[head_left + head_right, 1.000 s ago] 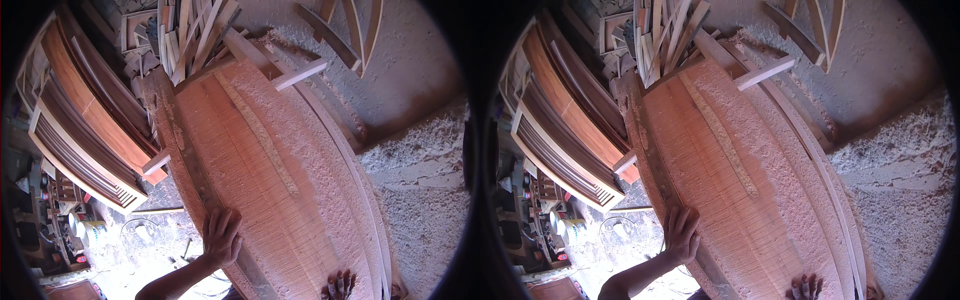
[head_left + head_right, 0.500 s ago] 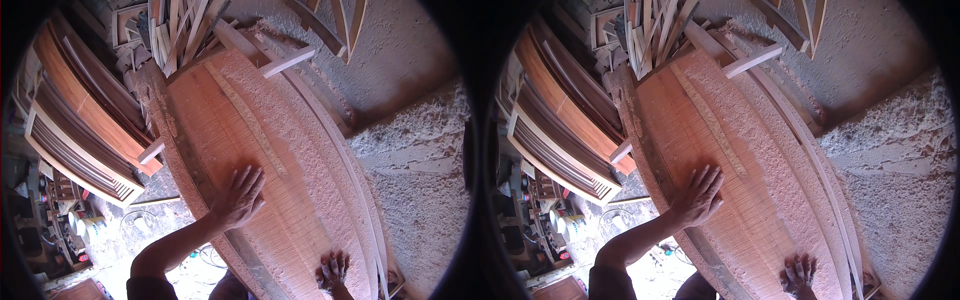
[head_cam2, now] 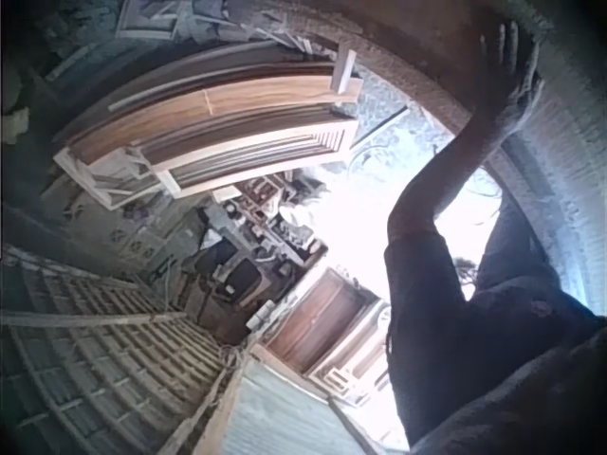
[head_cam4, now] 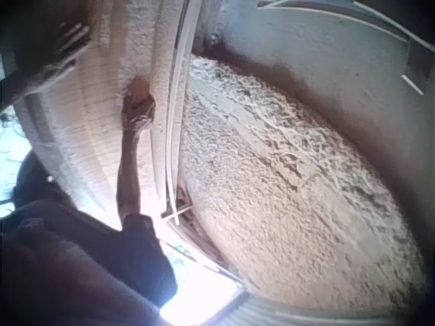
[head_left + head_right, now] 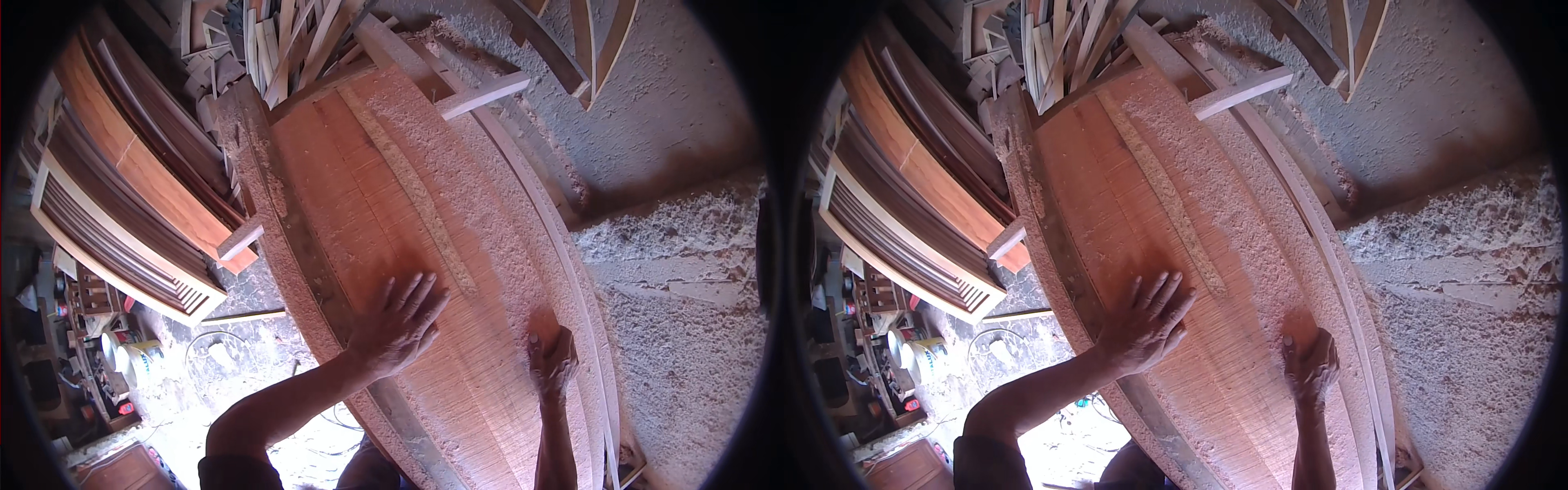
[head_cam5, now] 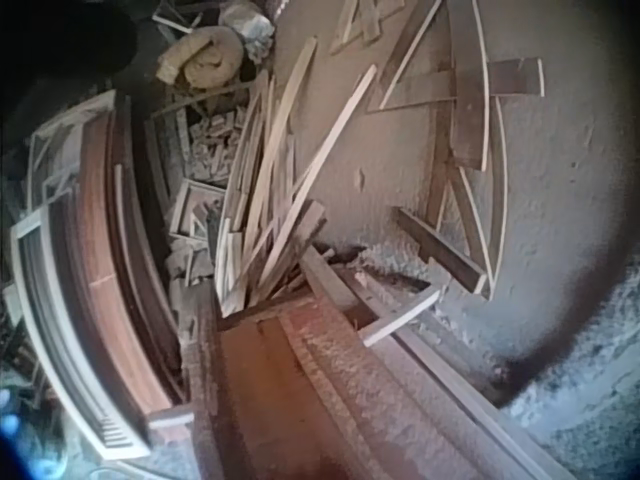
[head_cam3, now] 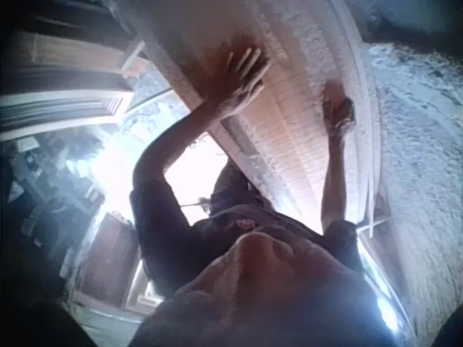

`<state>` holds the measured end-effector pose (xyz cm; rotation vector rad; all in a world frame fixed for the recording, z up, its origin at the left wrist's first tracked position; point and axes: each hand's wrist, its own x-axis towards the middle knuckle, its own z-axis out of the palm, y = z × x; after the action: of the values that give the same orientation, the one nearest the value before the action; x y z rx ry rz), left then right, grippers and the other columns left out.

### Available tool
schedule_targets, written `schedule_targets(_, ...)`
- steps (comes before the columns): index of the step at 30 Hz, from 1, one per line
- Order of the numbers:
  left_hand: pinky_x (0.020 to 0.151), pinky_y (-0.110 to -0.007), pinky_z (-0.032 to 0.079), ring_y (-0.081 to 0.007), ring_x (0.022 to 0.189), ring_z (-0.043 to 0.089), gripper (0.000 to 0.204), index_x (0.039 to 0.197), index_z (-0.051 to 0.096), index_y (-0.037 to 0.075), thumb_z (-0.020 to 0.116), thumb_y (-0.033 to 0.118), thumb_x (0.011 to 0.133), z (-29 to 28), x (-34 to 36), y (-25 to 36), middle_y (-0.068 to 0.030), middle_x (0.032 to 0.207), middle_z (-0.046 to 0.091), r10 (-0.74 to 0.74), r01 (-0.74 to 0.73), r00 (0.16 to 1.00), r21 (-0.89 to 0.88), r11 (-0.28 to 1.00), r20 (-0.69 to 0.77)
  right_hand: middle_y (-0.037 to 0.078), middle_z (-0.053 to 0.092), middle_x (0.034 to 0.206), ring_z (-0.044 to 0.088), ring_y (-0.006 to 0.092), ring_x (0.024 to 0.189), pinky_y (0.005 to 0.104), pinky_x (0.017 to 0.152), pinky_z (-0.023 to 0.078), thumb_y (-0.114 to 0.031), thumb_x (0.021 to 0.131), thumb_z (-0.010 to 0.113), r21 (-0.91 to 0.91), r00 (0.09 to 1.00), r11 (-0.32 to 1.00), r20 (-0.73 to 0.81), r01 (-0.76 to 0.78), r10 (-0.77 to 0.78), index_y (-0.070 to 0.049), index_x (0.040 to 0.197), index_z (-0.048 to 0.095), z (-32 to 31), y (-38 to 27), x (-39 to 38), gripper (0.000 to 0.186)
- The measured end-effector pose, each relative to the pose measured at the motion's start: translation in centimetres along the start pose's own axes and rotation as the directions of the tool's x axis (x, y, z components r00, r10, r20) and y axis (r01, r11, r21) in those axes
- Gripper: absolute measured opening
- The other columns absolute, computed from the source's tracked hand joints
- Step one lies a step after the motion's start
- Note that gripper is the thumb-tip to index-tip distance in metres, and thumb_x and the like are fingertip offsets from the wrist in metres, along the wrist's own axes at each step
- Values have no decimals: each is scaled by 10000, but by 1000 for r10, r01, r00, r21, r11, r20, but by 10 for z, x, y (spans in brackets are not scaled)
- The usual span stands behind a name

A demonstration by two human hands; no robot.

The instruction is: The person uses a circular saw to cut a large wooden board resting on a workbench. They guide the saw along a marked line, pause to wipe away sawdust, and then resume cutting to complete the cut.

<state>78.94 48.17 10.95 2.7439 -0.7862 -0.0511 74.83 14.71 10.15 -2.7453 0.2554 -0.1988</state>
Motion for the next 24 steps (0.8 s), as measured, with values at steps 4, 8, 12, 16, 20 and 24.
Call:
schedule_targets(4,1181,-603,302,-340,1493,350,704,1540,413,102,618,477,980,-3,-3,1,-186,1616,356,-12,12,999,-9,1000,30,222,640,889,635,467,799,553,676,501,-558,895,706,-7,1000,1000,5,3,-3,-20,1082,577,0,-4,-4,585)
schedule_targets(8,1180,-601,302,-333,1488,359,757,1526,421,88,693,465,930,-1,-9,-3,-176,1603,379,4,-8,999,-92,996,-47,228,643,892,638,466,801,555,680,502,-570,903,693,11,999,999,-15,32,-32,-11,1078,580,1,-9,-6,596)
schedule_targets(12,1185,-606,285,-342,1483,362,757,1510,431,63,740,392,903,-12,2,-3,-175,1589,395,-28,30,999,-86,996,28,237,649,898,653,454,819,555,703,517,-569,912,681,-38,998,997,-33,61,-62,0,1071,588,9,-4,-4,598)
schedule_targets(16,1184,-619,262,-361,1471,370,730,1502,437,49,749,302,893,-11,7,-2,-186,1574,409,-43,42,997,9,999,64,245,662,982,661,420,917,539,775,531,-610,895,673,-74,992,996,109,-54,62,-17,1034,593,6,-11,4,614)
schedule_targets(20,1213,-565,231,-384,1483,347,562,1488,458,32,596,247,987,19,8,-7,-197,1578,414,192,-194,971,3,981,-140,240,590,1201,567,408,1129,585,958,411,-577,878,679,-83,945,977,248,-198,213,12,1244,543,-2,4,13,706)
schedule_targets(24,1234,-534,208,-417,1484,337,562,1537,405,-15,334,346,1112,37,1,-7,-238,1602,375,139,-132,989,143,981,-45,267,399,1543,348,446,1442,667,1201,174,-503,862,680,6,978,999,-202,-53,53,32,1457,445,49,19,-24,834)
